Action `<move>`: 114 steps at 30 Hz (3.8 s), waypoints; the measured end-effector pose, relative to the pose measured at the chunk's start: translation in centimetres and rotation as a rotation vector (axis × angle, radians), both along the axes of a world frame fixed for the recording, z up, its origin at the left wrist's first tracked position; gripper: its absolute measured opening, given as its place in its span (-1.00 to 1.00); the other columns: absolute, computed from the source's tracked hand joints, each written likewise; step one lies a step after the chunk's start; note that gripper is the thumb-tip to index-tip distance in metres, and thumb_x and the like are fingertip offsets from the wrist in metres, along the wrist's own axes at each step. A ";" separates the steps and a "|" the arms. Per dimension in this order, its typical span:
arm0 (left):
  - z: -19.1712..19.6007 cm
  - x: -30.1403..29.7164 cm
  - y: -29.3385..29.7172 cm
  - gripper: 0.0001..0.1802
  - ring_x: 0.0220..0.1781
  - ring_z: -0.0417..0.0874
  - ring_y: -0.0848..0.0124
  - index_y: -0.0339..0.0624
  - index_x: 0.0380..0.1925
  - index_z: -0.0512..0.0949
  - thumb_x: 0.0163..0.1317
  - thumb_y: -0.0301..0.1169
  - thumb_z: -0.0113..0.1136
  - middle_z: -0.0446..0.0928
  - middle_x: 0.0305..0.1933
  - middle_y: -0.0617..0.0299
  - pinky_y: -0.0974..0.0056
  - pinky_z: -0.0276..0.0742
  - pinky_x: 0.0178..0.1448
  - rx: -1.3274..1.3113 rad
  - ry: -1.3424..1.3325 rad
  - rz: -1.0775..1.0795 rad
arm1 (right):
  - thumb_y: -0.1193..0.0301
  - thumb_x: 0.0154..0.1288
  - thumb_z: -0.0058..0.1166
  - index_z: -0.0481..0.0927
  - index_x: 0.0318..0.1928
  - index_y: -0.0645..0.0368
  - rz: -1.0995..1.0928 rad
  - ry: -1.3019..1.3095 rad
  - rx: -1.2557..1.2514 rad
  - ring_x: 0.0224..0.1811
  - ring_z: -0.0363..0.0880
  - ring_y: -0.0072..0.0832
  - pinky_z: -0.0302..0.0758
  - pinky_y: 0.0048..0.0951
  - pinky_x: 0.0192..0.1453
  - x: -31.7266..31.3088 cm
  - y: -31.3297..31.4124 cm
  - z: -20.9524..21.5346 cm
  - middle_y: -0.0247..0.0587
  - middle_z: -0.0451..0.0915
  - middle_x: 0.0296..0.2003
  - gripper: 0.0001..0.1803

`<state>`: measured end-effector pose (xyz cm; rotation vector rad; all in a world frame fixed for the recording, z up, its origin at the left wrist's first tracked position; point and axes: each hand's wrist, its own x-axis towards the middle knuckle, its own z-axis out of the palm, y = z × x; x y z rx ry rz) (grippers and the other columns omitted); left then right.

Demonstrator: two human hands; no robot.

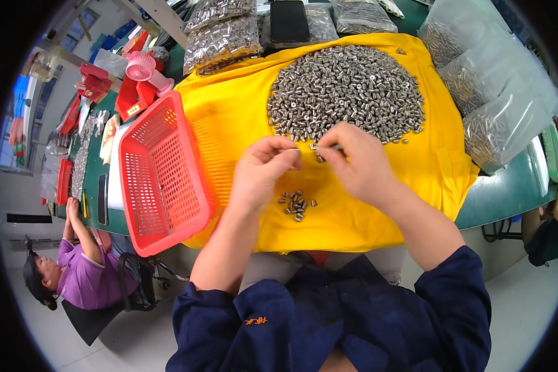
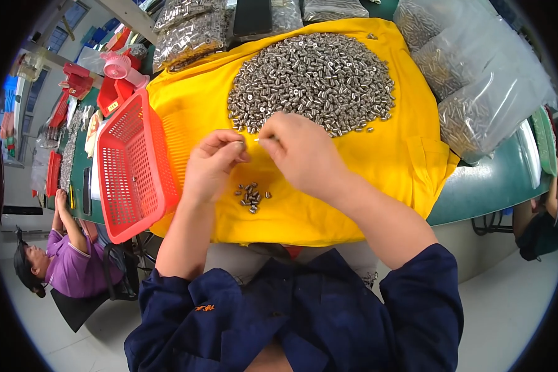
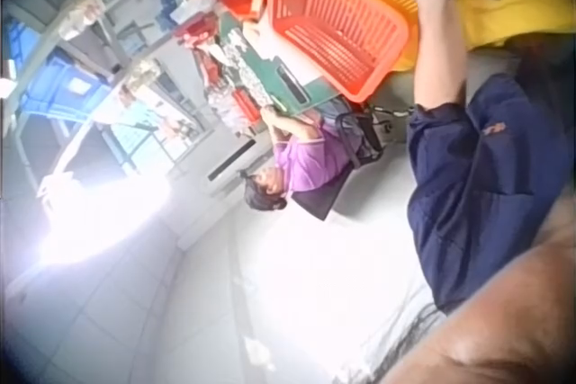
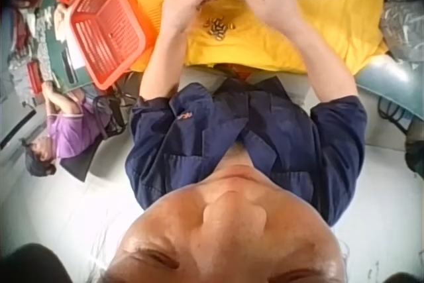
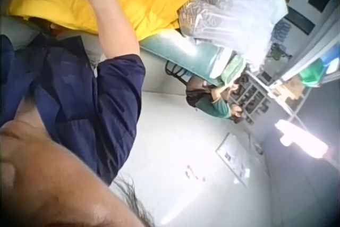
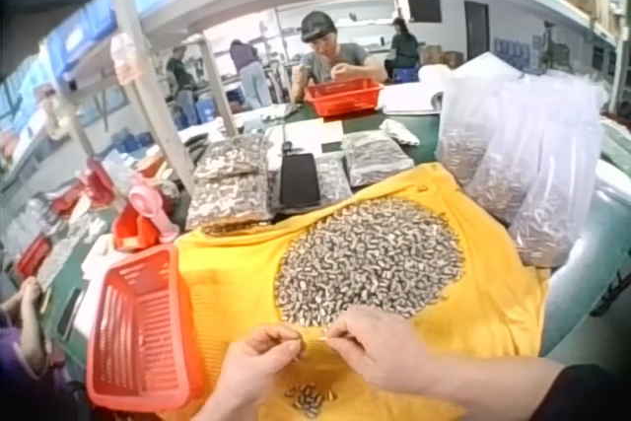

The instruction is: The recorder is manually inspecting and sorting small silver-colored metal components on a yellow fabric mat at a factory workbench.

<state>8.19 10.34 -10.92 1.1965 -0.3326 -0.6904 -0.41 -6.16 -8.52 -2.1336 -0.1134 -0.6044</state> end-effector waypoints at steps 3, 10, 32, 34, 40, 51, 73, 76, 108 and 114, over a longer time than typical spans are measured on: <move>0.0 -0.5 1.6 -0.91 -0.37 0.55 0.51 -0.29 -0.40 0.52 0.06 -0.55 0.15 0.55 -0.42 0.26 0.43 0.46 -0.22 0.316 -0.360 0.101 | 0.52 0.12 -0.02 0.40 -0.39 0.23 -0.041 0.086 0.210 -0.52 0.48 -0.27 0.38 -0.40 -0.43 0.2 -0.7 0.3 -0.12 0.48 -0.54 -0.94; 2.2 -2.4 1.9 -0.83 -0.32 0.57 0.22 -0.26 -0.38 0.55 -0.04 -0.49 0.18 0.54 -0.37 0.10 0.28 0.48 -0.19 0.670 -0.957 -0.180 | 0.52 0.13 -0.02 0.41 -0.37 0.23 -0.023 0.036 0.198 -0.56 0.44 -0.37 0.35 -0.44 -0.45 0.1 -1.0 0.1 -0.17 0.46 -0.56 -0.94; 0.5 1.4 -2.0 -0.86 -0.33 0.57 0.53 -0.29 -0.27 0.49 0.13 -0.55 0.11 0.55 -0.34 0.23 0.46 0.48 -0.24 0.102 -0.149 -0.132 | 0.49 0.14 -0.02 0.42 -0.36 0.21 -0.019 0.075 0.198 -0.56 0.42 -0.45 0.34 -0.48 -0.46 0.3 -1.2 -0.2 -0.21 0.46 -0.54 -0.93; 0.5 1.3 -1.8 -0.86 -0.33 0.57 0.51 -0.29 -0.28 0.49 0.13 -0.55 0.12 0.55 -0.35 0.22 0.45 0.49 -0.23 0.020 -0.078 -0.131 | 0.52 0.14 -0.01 0.45 -0.32 0.22 0.039 0.237 0.243 -0.43 0.40 -0.63 0.35 -0.59 -0.33 0.1 -1.1 0.3 -0.32 0.46 -0.45 -0.92; 0.4 0.9 -1.9 -0.86 -0.33 0.57 0.49 -0.29 -0.29 0.50 0.11 -0.56 0.13 0.56 -0.36 0.20 0.42 0.50 -0.22 -0.104 0.012 -0.176 | 0.51 0.14 -0.02 0.42 -0.35 0.21 0.052 0.101 0.252 -0.58 0.40 -0.56 0.33 -0.53 -0.47 0.2 -0.7 0.0 -0.26 0.46 -0.57 -0.93; 0.4 0.4 -2.3 -0.90 -0.33 0.56 0.54 -0.33 -0.36 0.53 0.08 -0.57 0.16 0.56 -0.38 0.23 0.45 0.50 -0.21 0.079 -0.213 -0.097 | 0.52 0.08 0.00 0.35 -0.41 0.18 -0.004 -0.058 -0.222 -0.35 0.42 -0.17 0.37 -0.23 -0.30 0.2 -0.5 -0.4 -0.18 0.43 -0.49 -0.91; -0.8 1.2 -1.7 -0.84 -0.23 0.56 0.44 -0.22 -0.21 0.50 0.18 -0.50 0.06 0.53 -0.27 0.22 0.38 0.48 -0.14 -0.302 0.304 -0.204 | 0.55 0.13 -0.01 0.43 -0.35 0.22 -0.019 0.027 0.215 -0.56 0.44 -0.56 0.37 -0.55 -0.46 0.0 -0.2 0.0 -0.26 0.46 -0.53 -0.95; -0.9 1.2 -1.8 -0.83 -0.27 0.56 0.46 -0.22 -0.22 0.50 0.17 -0.51 0.08 0.54 -0.30 0.23 0.40 0.48 -0.18 -0.307 0.307 -0.241 | 0.55 0.13 -0.01 0.43 -0.36 0.23 -0.016 0.043 0.209 -0.54 0.45 -0.54 0.38 -0.55 -0.44 0.0 -0.2 0.1 -0.25 0.47 -0.53 -0.95; 2.2 -1.3 0.6 -0.82 -0.38 0.50 0.46 -0.29 -0.33 0.56 0.03 -0.47 0.17 0.54 -0.34 0.18 0.44 0.42 -0.29 0.524 -0.642 -0.022 | 0.48 0.14 0.01 0.43 -0.37 0.23 -0.099 0.044 0.247 -0.61 0.38 -0.54 0.32 -0.53 -0.49 0.3 -1.2 -0.1 -0.23 0.47 -0.58 -0.91; 0.6 0.3 -2.4 -0.85 -0.35 0.56 0.27 -0.14 -0.39 0.60 -0.02 -0.51 0.14 0.54 -0.35 0.17 0.29 0.46 -0.22 0.635 -0.972 -0.148 | 0.47 0.14 0.00 0.44 -0.37 0.22 -0.103 0.118 0.273 -0.60 0.39 -0.51 0.33 -0.51 -0.47 0.5 -1.6 0.1 -0.23 0.48 -0.56 -0.92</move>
